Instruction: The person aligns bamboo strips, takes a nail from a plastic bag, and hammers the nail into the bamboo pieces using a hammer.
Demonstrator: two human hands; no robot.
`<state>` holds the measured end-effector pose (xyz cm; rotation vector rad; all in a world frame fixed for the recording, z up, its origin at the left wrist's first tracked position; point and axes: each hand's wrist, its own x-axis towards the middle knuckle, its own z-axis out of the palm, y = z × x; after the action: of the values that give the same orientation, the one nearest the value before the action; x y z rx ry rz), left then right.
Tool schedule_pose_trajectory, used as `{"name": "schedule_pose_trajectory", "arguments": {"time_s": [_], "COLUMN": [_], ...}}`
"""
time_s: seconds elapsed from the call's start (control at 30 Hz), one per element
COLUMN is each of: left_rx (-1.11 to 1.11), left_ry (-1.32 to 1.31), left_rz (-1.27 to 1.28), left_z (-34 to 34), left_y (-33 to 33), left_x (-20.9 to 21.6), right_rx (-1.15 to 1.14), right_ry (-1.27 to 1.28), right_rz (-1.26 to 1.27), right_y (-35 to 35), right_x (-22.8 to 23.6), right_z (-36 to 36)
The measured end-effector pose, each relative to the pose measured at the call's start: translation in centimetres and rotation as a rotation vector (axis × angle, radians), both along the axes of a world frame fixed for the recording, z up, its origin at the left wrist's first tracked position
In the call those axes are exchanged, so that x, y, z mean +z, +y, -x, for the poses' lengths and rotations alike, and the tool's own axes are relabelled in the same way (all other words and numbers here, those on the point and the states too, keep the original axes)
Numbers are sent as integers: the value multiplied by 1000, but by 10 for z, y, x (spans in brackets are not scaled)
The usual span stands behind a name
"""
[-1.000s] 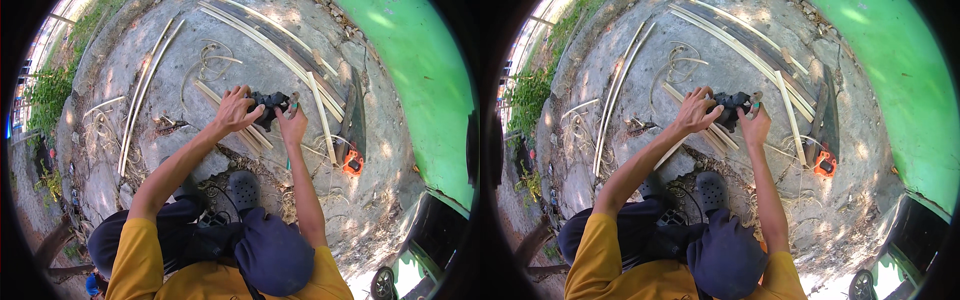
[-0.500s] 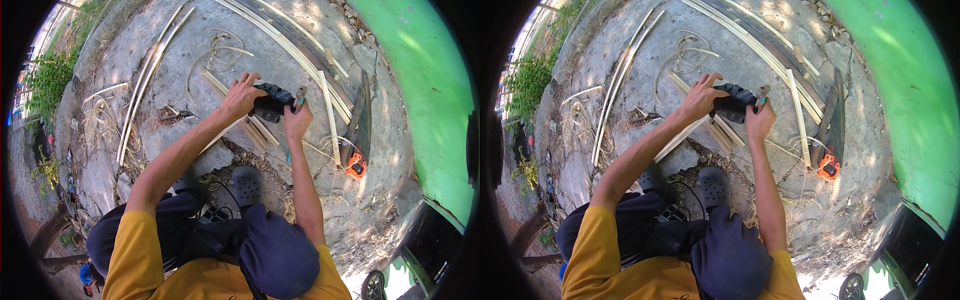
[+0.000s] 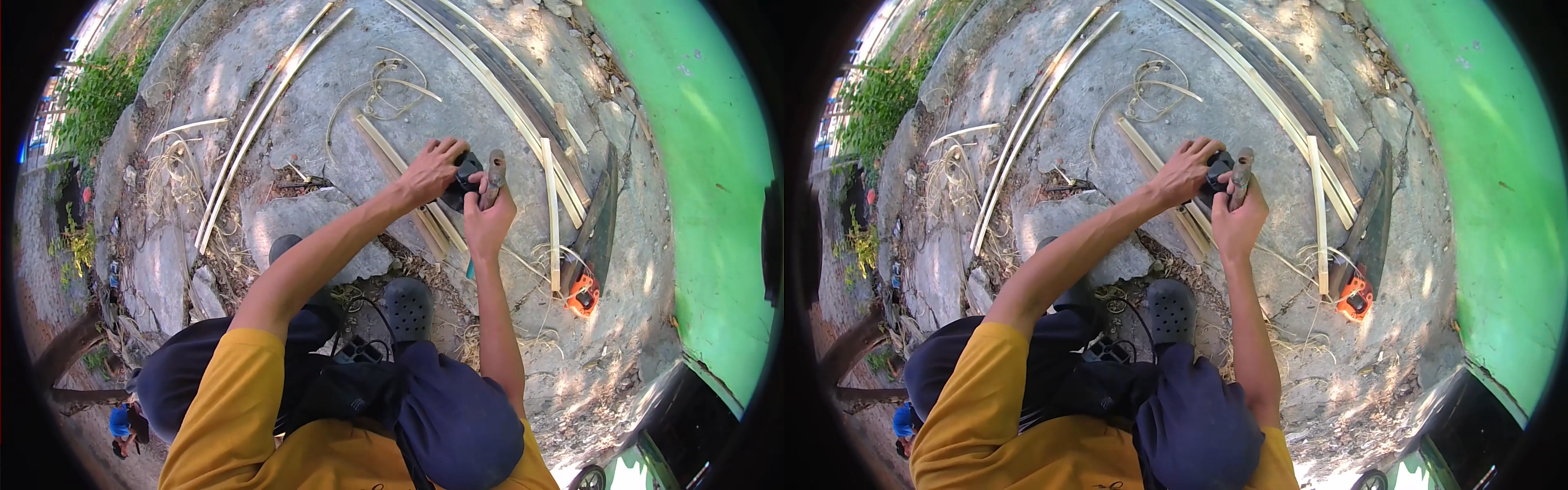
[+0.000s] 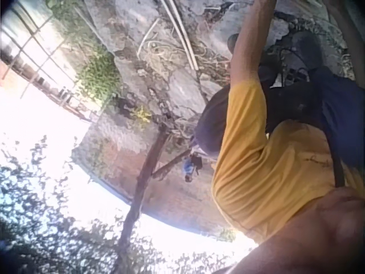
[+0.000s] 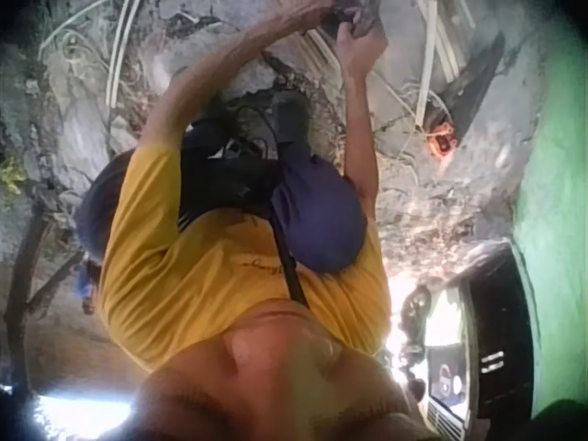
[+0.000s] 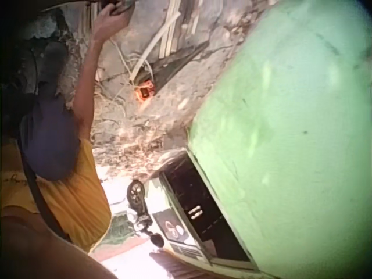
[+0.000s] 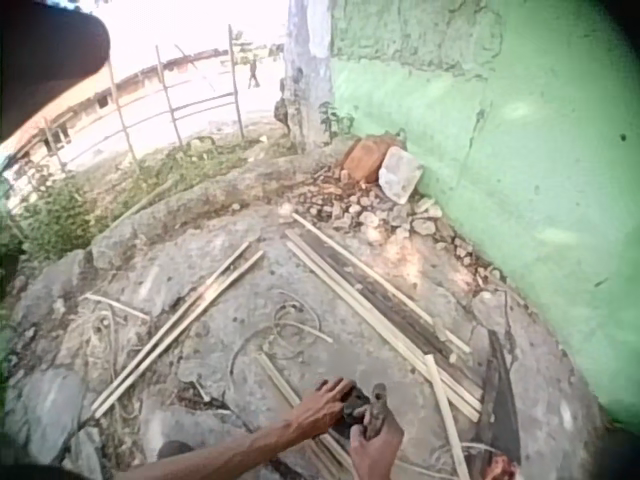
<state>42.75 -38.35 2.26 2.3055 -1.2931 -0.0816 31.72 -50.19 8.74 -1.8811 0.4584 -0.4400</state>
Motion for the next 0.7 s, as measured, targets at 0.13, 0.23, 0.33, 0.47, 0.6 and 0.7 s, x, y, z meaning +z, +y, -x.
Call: {"name": "schedule_pose_trajectory", "arguments": {"time_s": [0.13,0.23,0.33,0.47,0.6,0.7], "left_rx": [61,60,34,100,95,140], "left_ry": [-101,-142,-168,-163,-151,-170], "left_rz": [-185,-339,-392,-291,-504,-414], "left_z": [12,11,5,17,20,14], "left_y": [-17,-18,-22,-33,-44,-36], "left_x": [1,0,-4,-5,-2,-12], "right_rx": [-89,-144,-153,-122,-106,-88], "right_ry": [-20,21,22,25,213,212], "right_rz": [94,95,45,22,100,119], "right_y": [-4,-12,-18,-30,-31,-23], "right_x": [-8,-17,-30,-32,-22,-23], "right_z": [12,22,26,37,43,45]}}
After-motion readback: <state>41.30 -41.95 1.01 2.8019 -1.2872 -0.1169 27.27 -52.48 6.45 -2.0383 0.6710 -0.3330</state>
